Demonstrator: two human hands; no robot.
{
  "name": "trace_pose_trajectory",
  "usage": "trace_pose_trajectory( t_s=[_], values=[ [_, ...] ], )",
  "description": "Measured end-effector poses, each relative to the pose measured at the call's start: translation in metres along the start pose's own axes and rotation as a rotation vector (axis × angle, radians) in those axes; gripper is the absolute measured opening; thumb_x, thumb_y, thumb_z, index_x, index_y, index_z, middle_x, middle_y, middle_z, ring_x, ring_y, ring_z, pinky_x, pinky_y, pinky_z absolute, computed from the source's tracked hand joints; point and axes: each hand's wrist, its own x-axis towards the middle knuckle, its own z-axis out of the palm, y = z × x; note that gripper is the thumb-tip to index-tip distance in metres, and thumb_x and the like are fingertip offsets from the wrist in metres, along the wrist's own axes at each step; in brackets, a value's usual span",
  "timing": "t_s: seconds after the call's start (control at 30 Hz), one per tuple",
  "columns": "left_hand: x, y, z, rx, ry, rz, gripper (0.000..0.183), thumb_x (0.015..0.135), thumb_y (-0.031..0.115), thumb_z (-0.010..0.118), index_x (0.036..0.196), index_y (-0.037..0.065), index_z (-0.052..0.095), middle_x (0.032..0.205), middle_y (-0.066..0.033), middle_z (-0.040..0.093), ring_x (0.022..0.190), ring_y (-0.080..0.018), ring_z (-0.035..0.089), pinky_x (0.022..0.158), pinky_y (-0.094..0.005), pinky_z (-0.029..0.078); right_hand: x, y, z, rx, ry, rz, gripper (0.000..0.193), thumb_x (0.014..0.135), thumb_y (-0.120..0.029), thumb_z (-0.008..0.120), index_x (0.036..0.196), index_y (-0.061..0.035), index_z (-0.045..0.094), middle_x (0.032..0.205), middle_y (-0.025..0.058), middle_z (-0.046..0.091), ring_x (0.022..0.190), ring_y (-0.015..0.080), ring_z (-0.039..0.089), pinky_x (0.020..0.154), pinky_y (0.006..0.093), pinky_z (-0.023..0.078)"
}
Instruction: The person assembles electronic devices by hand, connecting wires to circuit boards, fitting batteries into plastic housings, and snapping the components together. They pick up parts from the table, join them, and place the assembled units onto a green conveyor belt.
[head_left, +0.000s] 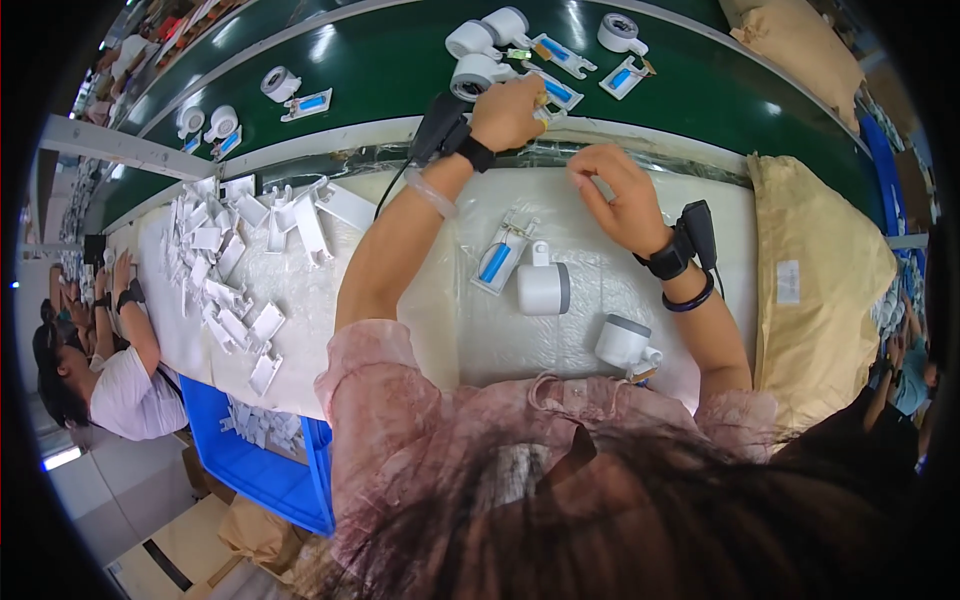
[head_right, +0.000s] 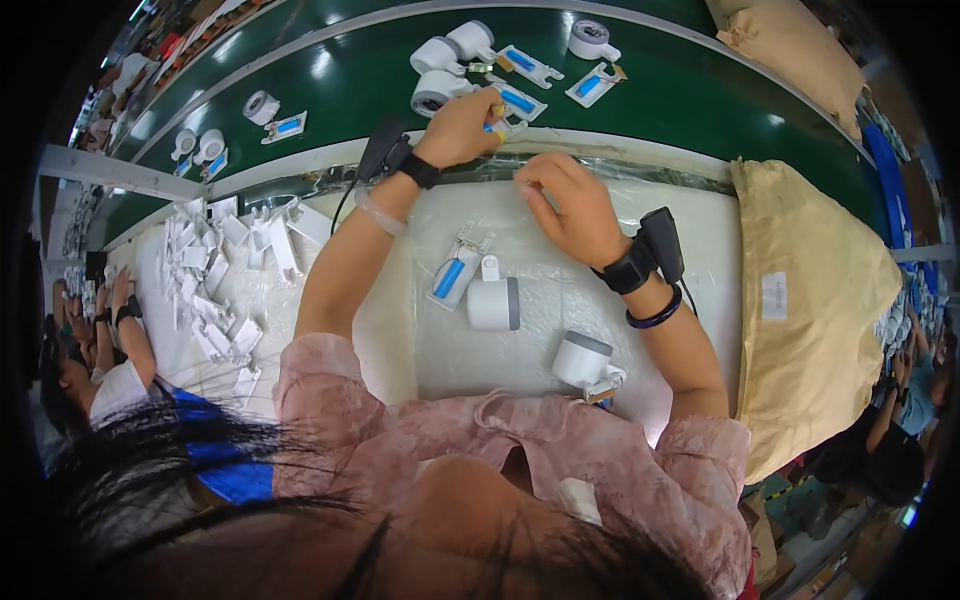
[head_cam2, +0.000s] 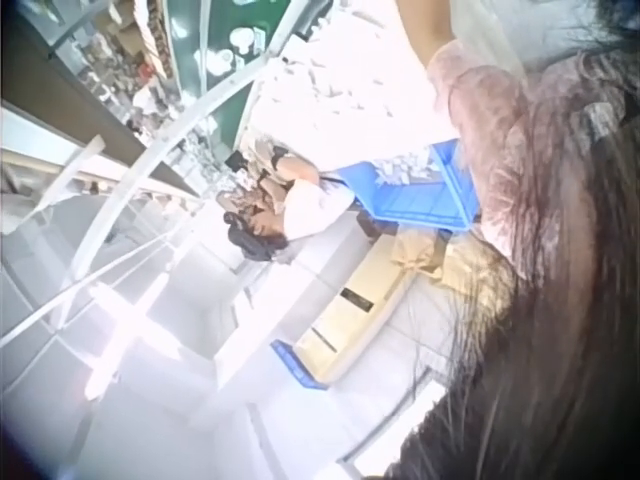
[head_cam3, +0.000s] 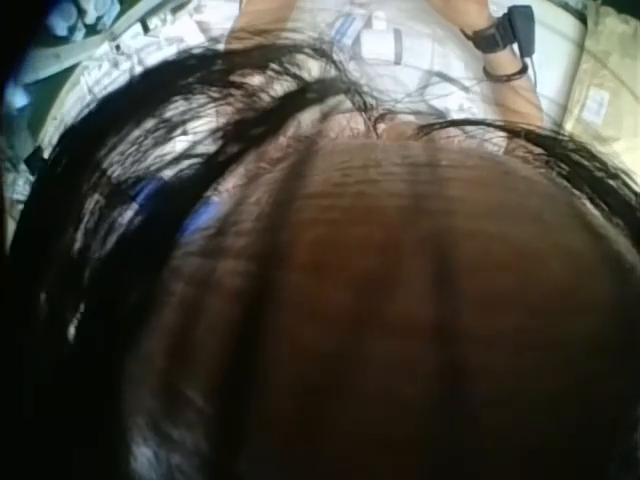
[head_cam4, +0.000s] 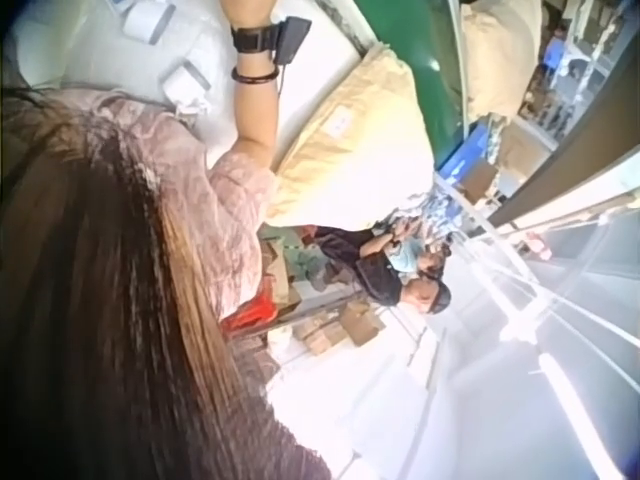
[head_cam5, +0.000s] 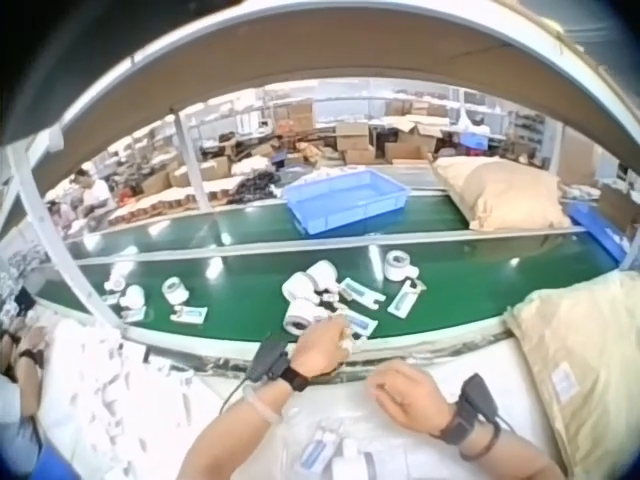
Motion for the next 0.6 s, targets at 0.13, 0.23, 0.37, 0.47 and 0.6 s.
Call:
trace_pose_trajectory(
  t_s=[0.13,0.23,0.37,0.47,0.6],
  values=[
    [-0.008,0.017,-0.023,-0.468,-0.224,-0.014,0.022,0.074,0.001,0.064,0.095,0.001,0.058,0.081,-0.0044,0.061,0.077,-0.0128,0.058,0.07,-0.026,0.047,0.002,0.005,-0.002,0.061,0.062,0.157,0.021,0.085,0.005,0.061,0.106,-0.0002,0.061,0.102,0.0119,0.063,0.091,0.0272,0.062,0.082,0.0322,0.05],
    [-0.026,0.037,-0.042,-0.768,-0.449,-0.033,0.02,0.076,0.0,0.059,0.095,0.002,0.058,0.086,-0.0004,0.059,0.079,-0.008,0.054,0.072,-0.0226,0.046,0.005,0.018,-0.009,0.095,0.134,0.209,0.031,0.085,0.006,0.059,0.115,-0.0013,0.06,0.108,0.0125,0.062,0.096,0.0268,0.061,0.086,0.0317,0.048],
    [-0.053,0.054,-0.065,-0.999,-0.773,-0.006,0.018,0.082,0.01,0.06,0.099,0.003,0.059,0.092,-0.0005,0.058,0.08,-0.0078,0.054,0.071,-0.0222,0.045,0.013,0.024,-0.008,-0.044,0.012,-0.001,0.05,0.076,0.008,0.06,0.123,-0.0094,0.06,0.121,0.0129,0.057,0.114,0.0312,0.054,0.094,0.0382,0.044],
    [-0.059,0.069,-0.078,-1.045,-0.892,-0.009,0.024,0.087,0.018,0.061,0.105,0.002,0.059,0.092,-0.0006,0.058,0.079,-0.0061,0.052,0.068,-0.0203,0.043,0.008,0.025,-0.003,-0.095,-0.137,-0.052,0.052,0.068,0.006,0.062,0.116,-0.0129,0.064,0.128,0.0106,0.055,0.123,0.0336,0.047,0.1,0.0449,0.037],
    [-0.062,0.06,-0.079,-1.013,-0.837,-0.109,0.03,0.085,0.02,0.067,0.107,0.002,0.059,0.091,-0.0004,0.058,0.079,-0.0055,0.052,0.068,-0.0196,0.043,0.008,0.012,-0.001,-0.108,-0.199,-0.147,0.022,0.066,0.003,0.065,0.084,-0.0082,0.068,0.131,0.0094,0.055,0.125,0.0328,0.046,0.103,0.0453,0.033]
  ],
)
